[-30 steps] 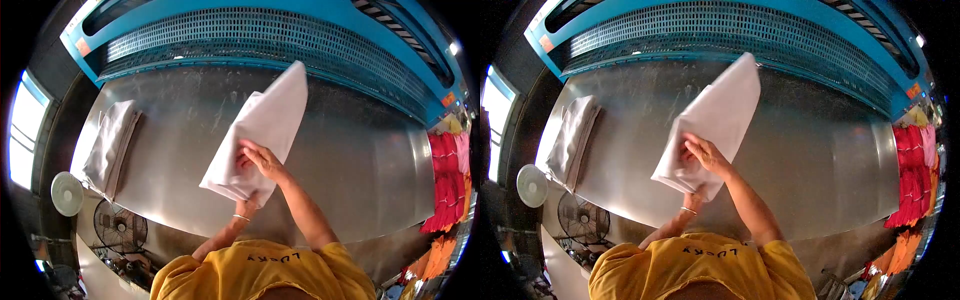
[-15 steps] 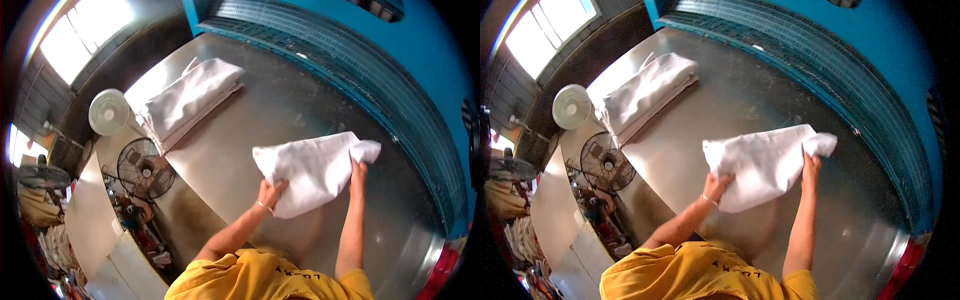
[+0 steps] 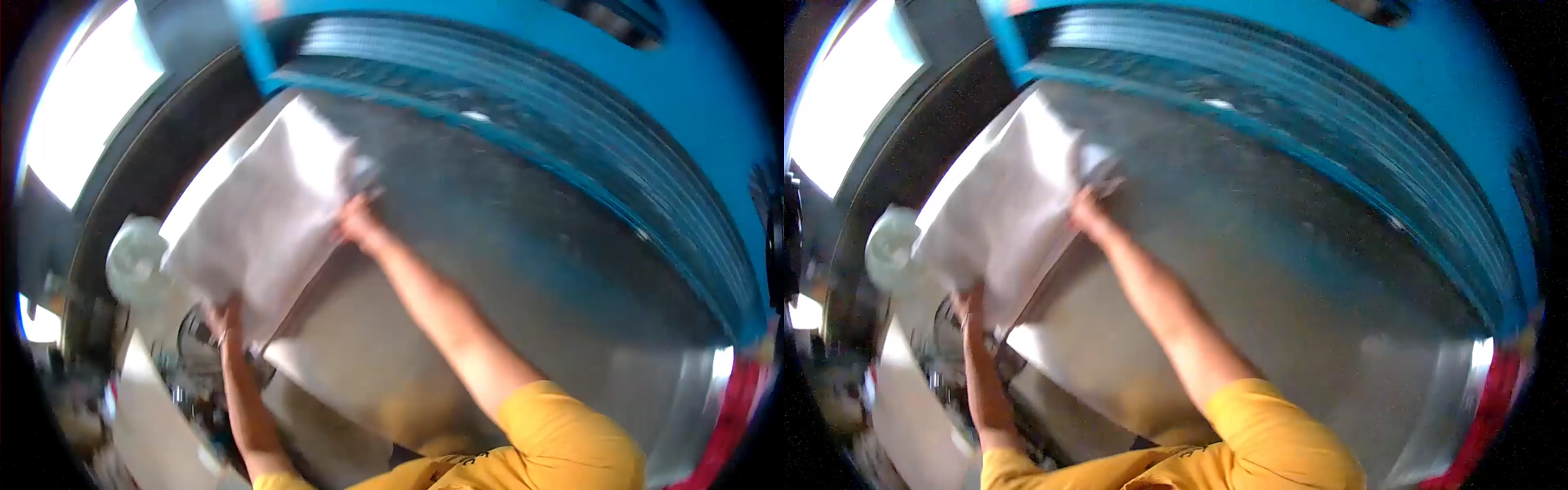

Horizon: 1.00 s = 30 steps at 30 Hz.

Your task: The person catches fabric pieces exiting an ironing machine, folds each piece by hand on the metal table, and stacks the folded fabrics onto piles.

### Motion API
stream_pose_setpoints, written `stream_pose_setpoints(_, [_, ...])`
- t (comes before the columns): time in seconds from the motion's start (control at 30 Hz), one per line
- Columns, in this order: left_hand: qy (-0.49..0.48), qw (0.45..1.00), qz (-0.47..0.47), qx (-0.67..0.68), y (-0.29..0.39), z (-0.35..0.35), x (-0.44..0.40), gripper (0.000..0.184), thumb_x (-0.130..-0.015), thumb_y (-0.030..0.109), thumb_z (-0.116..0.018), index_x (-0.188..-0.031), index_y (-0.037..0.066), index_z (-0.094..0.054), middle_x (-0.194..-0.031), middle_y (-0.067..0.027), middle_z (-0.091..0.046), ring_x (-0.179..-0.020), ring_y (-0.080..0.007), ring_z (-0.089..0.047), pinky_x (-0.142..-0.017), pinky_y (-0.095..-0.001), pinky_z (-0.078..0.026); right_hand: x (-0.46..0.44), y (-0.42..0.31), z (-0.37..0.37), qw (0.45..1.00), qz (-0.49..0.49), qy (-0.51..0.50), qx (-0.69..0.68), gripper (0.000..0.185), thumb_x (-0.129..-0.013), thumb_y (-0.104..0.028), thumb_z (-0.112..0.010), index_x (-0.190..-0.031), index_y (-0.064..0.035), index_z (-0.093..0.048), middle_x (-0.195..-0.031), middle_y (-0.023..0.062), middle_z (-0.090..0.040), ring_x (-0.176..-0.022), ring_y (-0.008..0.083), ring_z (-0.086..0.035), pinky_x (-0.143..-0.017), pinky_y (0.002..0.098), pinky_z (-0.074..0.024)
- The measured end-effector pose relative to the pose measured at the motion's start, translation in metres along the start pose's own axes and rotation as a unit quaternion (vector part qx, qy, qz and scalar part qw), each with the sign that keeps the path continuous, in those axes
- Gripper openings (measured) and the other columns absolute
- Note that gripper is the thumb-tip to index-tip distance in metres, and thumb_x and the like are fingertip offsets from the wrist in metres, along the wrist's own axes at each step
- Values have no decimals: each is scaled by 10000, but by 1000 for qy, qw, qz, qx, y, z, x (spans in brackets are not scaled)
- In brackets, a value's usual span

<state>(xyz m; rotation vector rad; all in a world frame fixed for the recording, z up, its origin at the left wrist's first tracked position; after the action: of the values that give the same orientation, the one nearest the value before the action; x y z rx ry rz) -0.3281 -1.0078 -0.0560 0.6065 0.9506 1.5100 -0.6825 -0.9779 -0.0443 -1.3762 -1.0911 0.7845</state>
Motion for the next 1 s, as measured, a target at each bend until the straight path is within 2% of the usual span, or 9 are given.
stream_pose_setpoints(0.03, [-31, 987, -18, -160, 11, 4, 9, 720, -655, 375, -708, -1198, -30, -464, -1147, -192, -517, -1047, -301, -483, -899, -398, -371, -2, 29, 11, 996, -76, -50, 12, 110, -798, -95, -492, -756, -23, -564, -586, 69, -571, -490, 165, -579, -405, 335, -464])
stream_pose_setpoints(0.17, [240, 822, -248, -453, 60, -33, 39, 696, -785, 260, -618, -1329, -15, -283, -1330, -154, -370, -1201, -312, -374, -995, -368, -316, 106, 73, 149, 892, 227, 163, 355, 281, -795, -153, -578, -1052, -43, -549, -1060, 153, -568, -1000, 318, -533, -844, 405, -430])
stream_pose_setpoints(0.23, [149, 853, -461, -197, 113, -94, 79, 620, -765, 160, -634, -1300, 5, -359, -1296, -143, -408, -1195, -303, -382, -983, -387, -330, 176, 105, 257, 817, 255, 282, 433, 274, -743, -66, -610, -1013, -61, -566, -1099, 117, -545, -1015, 299, -511, -857, 407, -409])
stream_pose_setpoints(0.3, [-150, 887, -437, -11, 144, -195, 124, 497, -730, 43, -613, -1210, 52, -487, -1240, -139, -463, -1167, -310, -411, -963, -397, -352, 270, 100, 348, 739, 233, 401, 490, 215, -751, -101, -607, -963, -75, -578, -1086, 105, -553, -1012, 299, -514, -842, 401, -419])
stream_pose_setpoints(0.43, [-408, 723, -555, 54, 263, -393, 273, 384, -714, 37, -568, -1093, 102, -569, -1218, -127, -483, -1117, -327, -446, -931, -399, -382, 461, 101, 500, 601, -35, 568, 561, 210, -789, -160, -579, -972, -61, -555, -1092, 103, -552, -1007, 307, -517, -848, 420, -411])
stream_pose_setpoints(0.5, [-370, 676, -635, 57, 298, -493, 337, 383, -763, 120, -579, -1144, 107, -532, -1239, -144, -457, -1146, -338, -407, -944, -421, -362, 536, 106, 531, 538, -198, 602, 556, 274, -839, -212, -524, -1077, -74, -514, -1193, 101, -487, -1113, 281, -448, -924, 437, -337])
stream_pose_setpoints(0.77, [-245, 700, -659, -125, 408, -708, 450, 480, -859, 484, -384, -1163, 146, -540, -1271, -124, -463, -1177, -317, -399, -1013, -472, -230, 580, 107, 542, 563, -169, 603, 540, 283, -866, -195, -480, -1129, -92, -478, -1273, 88, -426, -1196, 277, -362, -972, 431, -250])
stream_pose_setpoints(0.9, [-89, 648, -754, -54, 421, -782, 444, 393, -890, 356, -386, -1185, 135, -522, -1293, -164, -422, -1210, -381, -339, -1011, -490, -260, 578, 100, 543, 575, -156, 614, 518, 265, -850, -182, -501, -1098, -87, -497, -1241, 91, -456, -1175, 270, -389, -958, 414, -261])
stream_pose_setpoints(1.0, [-270, 713, -634, -128, 417, -765, 456, 407, -871, 344, -414, -1195, 120, -516, -1278, -122, -448, -1181, -342, -388, -1029, -467, -226, 582, 103, 544, 567, -149, 624, 517, 249, -845, -179, -506, -1075, -83, -516, -1225, 83, -471, -1163, 267, -401, -947, 407, -269])
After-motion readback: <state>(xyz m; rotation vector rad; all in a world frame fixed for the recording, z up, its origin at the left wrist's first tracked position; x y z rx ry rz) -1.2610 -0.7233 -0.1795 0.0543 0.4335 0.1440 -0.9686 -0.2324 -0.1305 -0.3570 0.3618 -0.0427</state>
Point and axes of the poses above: each hand's wrist, its own x-axis away from the middle knuckle, its own z-axis out of the back of the hand, y = z × x, the point moved 1 cm from there along -x, towards the middle knuckle
